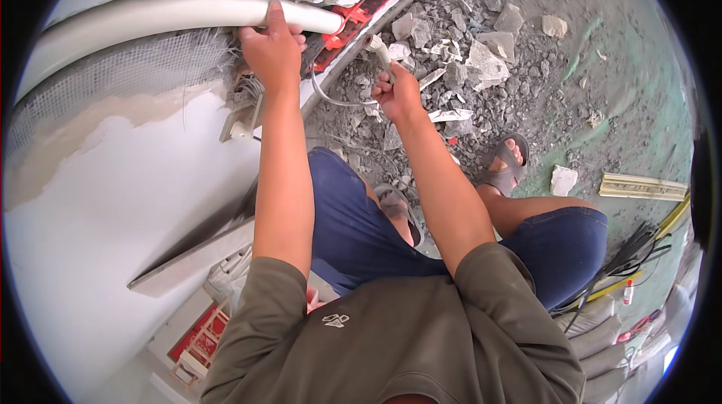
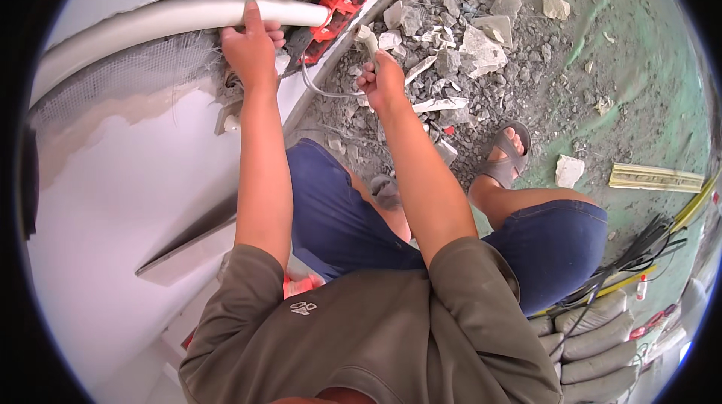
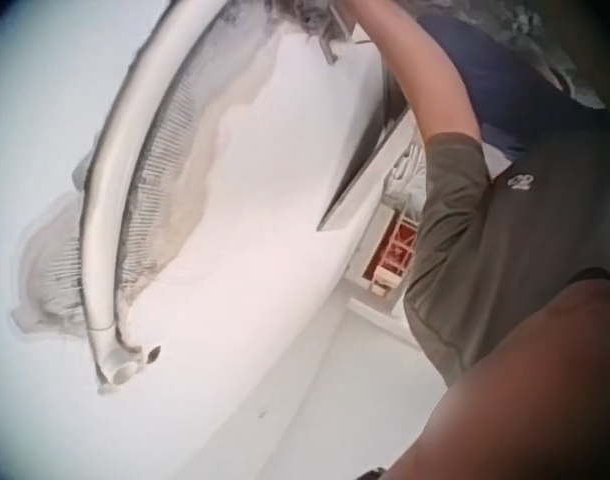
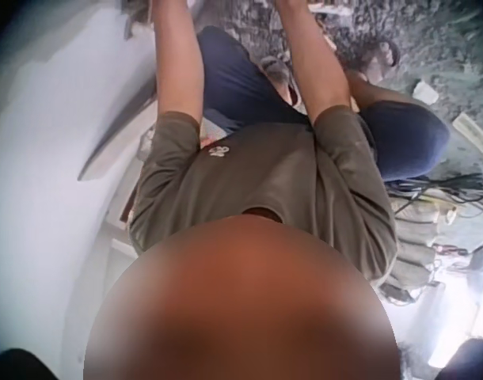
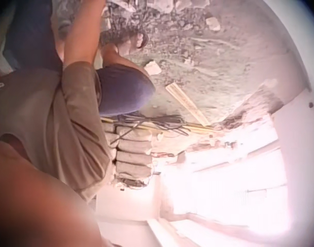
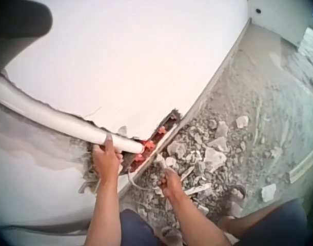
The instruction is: Installing or repairing PVC pipes in a wall during a building renovation.
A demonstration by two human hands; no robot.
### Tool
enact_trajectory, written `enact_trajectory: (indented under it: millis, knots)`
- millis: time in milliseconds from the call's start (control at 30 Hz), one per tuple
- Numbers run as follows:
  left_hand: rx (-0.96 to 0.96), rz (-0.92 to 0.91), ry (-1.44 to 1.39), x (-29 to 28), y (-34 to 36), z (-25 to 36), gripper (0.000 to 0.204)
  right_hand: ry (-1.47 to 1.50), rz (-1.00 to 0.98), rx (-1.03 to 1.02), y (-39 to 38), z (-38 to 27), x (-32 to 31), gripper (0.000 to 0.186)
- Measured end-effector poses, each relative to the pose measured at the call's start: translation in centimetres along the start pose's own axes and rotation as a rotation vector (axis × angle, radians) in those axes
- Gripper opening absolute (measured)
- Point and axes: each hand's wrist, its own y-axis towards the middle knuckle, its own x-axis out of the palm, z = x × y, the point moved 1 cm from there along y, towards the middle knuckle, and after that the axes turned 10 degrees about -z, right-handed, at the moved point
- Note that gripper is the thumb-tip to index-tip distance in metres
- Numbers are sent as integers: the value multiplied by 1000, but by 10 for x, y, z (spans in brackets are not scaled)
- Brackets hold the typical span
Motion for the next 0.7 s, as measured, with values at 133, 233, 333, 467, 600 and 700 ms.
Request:
enact_trajectory:
  millis: [133, 233, 333, 467, 600, 700]
  knots:
    - [157, 25, -44, 0, -2, -8, 47, -17, -8, -84, 4, 5, -8, 22]
    - [191, 31, -148, 6, 3, -7, 41, -108, 117, -208, 4, 11, -1, 30]
    - [214, 29, -181, 6, 5, -12, 38, -123, 193, -332, 4, 21, 20, 38]
    - [246, 49, -212, 1, 5, -14, 34, -87, -67, -14, 6, 32, 46, 32]
    - [310, 82, -250, 1, 17, -22, 32, -13, 169, -319, 2, 25, 21, 23]
    - [268, 58, -258, 3, 10, -16, 31, -57, 104, -266, 2, 24, 33, 19]
